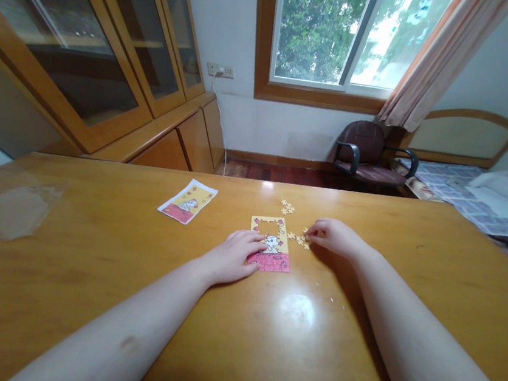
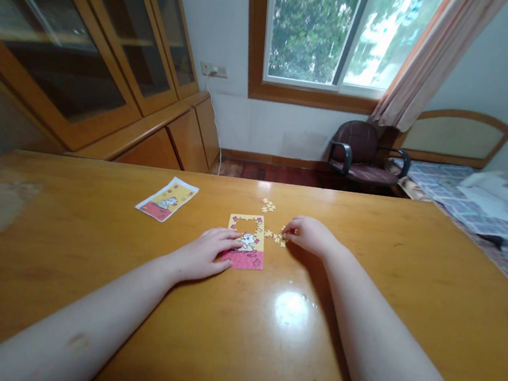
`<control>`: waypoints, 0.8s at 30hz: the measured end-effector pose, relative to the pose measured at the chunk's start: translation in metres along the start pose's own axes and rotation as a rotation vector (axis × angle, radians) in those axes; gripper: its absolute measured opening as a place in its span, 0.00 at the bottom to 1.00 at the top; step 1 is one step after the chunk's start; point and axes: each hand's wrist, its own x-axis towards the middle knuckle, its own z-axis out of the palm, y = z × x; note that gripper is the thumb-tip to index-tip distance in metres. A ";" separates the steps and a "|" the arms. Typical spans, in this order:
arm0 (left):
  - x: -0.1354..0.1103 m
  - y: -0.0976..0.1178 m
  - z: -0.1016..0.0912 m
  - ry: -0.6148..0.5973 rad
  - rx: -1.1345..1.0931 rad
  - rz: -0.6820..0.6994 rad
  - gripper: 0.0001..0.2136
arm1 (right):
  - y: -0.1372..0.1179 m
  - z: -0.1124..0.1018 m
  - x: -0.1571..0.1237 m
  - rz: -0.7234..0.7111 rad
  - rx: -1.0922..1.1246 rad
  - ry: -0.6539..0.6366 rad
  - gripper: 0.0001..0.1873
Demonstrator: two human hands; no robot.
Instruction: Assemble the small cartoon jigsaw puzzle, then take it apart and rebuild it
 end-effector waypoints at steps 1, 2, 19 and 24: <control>0.000 0.000 0.000 -0.002 -0.001 -0.002 0.21 | -0.001 0.001 0.000 -0.009 0.005 0.000 0.09; 0.000 0.001 -0.001 -0.003 -0.003 -0.005 0.21 | -0.001 0.002 0.001 -0.017 0.012 -0.001 0.10; 0.001 -0.001 0.000 0.026 -0.022 0.014 0.19 | -0.007 0.014 0.007 -0.003 0.013 0.056 0.07; 0.001 0.004 0.001 0.031 -0.017 0.048 0.19 | -0.021 0.009 0.005 -0.004 0.110 0.064 0.07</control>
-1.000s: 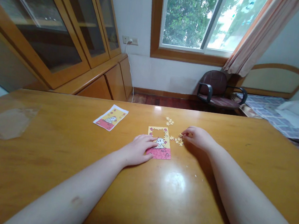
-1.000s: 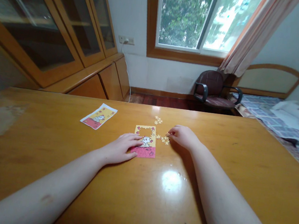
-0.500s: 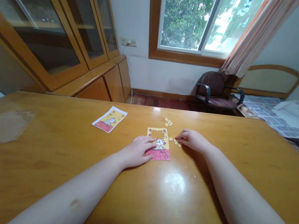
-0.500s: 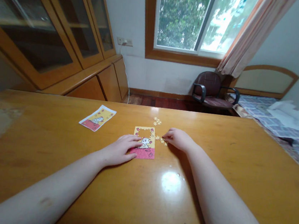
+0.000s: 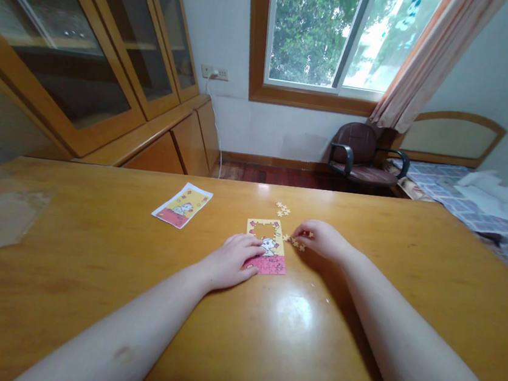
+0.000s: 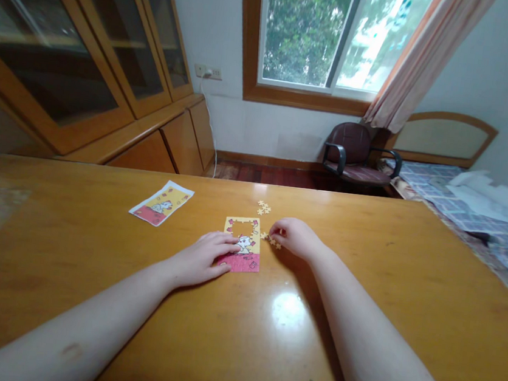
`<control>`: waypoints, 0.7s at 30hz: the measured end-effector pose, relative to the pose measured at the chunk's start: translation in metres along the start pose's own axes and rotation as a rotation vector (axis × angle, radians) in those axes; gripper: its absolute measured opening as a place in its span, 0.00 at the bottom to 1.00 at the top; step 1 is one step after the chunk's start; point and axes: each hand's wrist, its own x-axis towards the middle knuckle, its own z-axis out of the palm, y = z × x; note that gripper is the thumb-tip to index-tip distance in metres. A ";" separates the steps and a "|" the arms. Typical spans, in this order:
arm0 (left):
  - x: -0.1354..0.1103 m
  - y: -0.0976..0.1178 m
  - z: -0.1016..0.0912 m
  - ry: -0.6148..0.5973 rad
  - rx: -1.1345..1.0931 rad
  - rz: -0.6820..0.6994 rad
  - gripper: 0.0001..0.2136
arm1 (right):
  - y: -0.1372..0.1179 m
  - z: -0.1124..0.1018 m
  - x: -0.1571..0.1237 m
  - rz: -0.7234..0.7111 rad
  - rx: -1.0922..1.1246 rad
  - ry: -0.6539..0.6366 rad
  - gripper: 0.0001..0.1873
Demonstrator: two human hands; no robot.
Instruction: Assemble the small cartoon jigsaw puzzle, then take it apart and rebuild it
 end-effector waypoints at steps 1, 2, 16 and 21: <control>0.000 0.001 0.000 -0.003 -0.002 0.006 0.20 | -0.005 0.001 0.000 -0.012 0.033 0.004 0.07; 0.000 0.003 0.001 -0.008 -0.004 0.011 0.20 | -0.009 0.003 0.000 -0.033 0.063 -0.002 0.07; 0.000 0.008 0.002 -0.053 -0.004 0.004 0.22 | -0.025 0.039 0.009 -0.079 0.111 -0.013 0.11; 0.000 0.008 0.001 -0.048 -0.002 -0.009 0.22 | -0.022 0.038 0.007 -0.109 0.045 0.077 0.11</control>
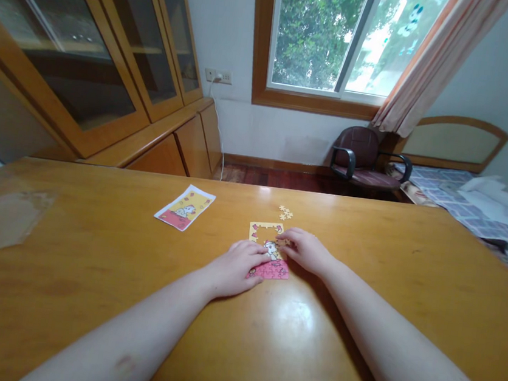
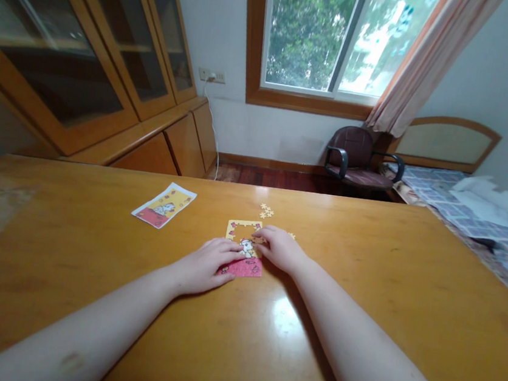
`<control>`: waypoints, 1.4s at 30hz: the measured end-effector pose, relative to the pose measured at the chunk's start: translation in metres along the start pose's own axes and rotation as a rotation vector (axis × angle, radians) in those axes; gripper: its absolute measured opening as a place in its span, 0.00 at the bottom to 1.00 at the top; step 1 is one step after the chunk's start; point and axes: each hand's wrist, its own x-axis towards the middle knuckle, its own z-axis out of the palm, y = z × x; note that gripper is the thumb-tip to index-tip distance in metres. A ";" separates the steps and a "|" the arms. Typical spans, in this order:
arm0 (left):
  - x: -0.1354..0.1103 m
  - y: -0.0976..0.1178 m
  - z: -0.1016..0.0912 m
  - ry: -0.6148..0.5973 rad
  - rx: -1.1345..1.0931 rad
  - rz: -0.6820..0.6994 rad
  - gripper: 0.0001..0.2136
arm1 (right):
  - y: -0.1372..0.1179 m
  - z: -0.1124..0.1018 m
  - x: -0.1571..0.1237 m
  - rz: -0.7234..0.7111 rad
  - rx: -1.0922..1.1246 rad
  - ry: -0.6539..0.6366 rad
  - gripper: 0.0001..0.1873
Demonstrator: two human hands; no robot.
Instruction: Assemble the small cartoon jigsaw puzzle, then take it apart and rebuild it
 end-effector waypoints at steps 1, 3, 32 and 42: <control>0.000 0.000 0.000 0.011 0.001 0.005 0.22 | 0.001 -0.002 -0.001 -0.003 -0.017 0.008 0.10; 0.000 -0.001 -0.001 0.041 0.003 0.024 0.19 | 0.001 -0.005 -0.003 -0.019 -0.044 0.008 0.09; -0.001 0.001 -0.007 0.026 0.113 0.097 0.10 | -0.010 0.007 -0.003 -0.081 -0.187 -0.021 0.09; 0.000 0.002 -0.007 -0.020 0.204 0.058 0.11 | -0.019 0.005 -0.005 -0.171 -0.281 -0.059 0.14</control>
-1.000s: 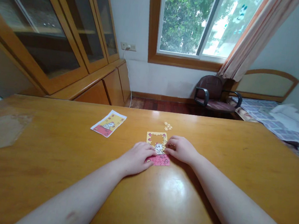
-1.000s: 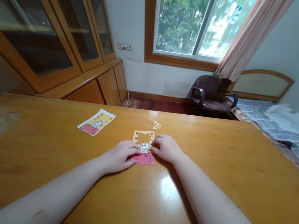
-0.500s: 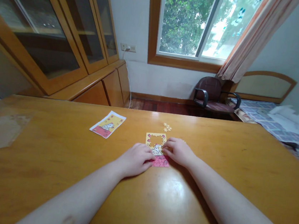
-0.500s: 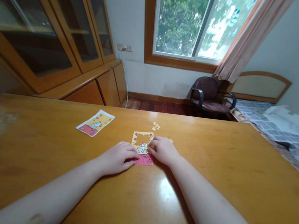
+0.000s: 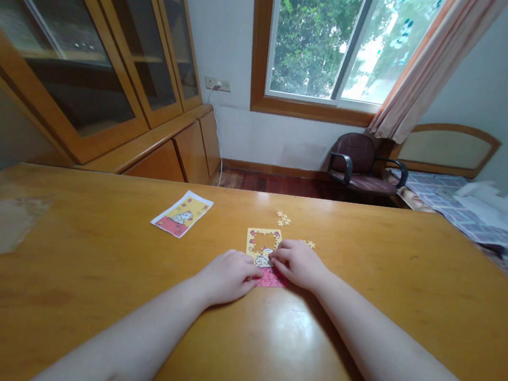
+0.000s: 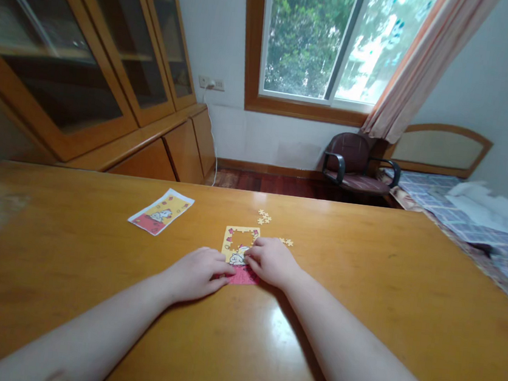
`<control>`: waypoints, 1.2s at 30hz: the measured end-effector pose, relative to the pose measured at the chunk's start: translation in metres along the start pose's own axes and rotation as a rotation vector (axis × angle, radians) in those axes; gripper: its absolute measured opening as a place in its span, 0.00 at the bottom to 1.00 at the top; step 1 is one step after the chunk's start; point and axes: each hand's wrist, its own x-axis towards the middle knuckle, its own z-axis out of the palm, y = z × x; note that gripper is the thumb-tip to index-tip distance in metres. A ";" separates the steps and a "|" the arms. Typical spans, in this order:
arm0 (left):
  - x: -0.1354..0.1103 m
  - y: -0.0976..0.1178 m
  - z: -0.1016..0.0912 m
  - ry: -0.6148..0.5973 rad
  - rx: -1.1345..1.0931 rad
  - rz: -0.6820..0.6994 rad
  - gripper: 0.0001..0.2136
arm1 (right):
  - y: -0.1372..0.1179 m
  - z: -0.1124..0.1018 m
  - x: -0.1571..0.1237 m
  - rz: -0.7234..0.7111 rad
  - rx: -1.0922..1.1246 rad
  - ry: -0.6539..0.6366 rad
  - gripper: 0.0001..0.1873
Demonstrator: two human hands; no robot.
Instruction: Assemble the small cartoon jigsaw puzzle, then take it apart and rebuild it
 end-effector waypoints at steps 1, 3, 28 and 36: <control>0.000 0.000 0.000 -0.016 -0.001 -0.007 0.12 | 0.000 -0.001 0.000 -0.005 -0.006 -0.005 0.14; -0.001 0.001 -0.001 -0.038 -0.015 -0.024 0.12 | -0.001 -0.003 -0.001 -0.010 -0.017 -0.011 0.14; -0.001 0.004 -0.004 -0.055 -0.127 -0.106 0.12 | -0.012 -0.005 0.003 0.010 -0.019 -0.066 0.20; -0.001 0.001 -0.001 -0.056 -0.161 -0.123 0.12 | -0.011 -0.005 0.004 0.012 -0.022 -0.068 0.21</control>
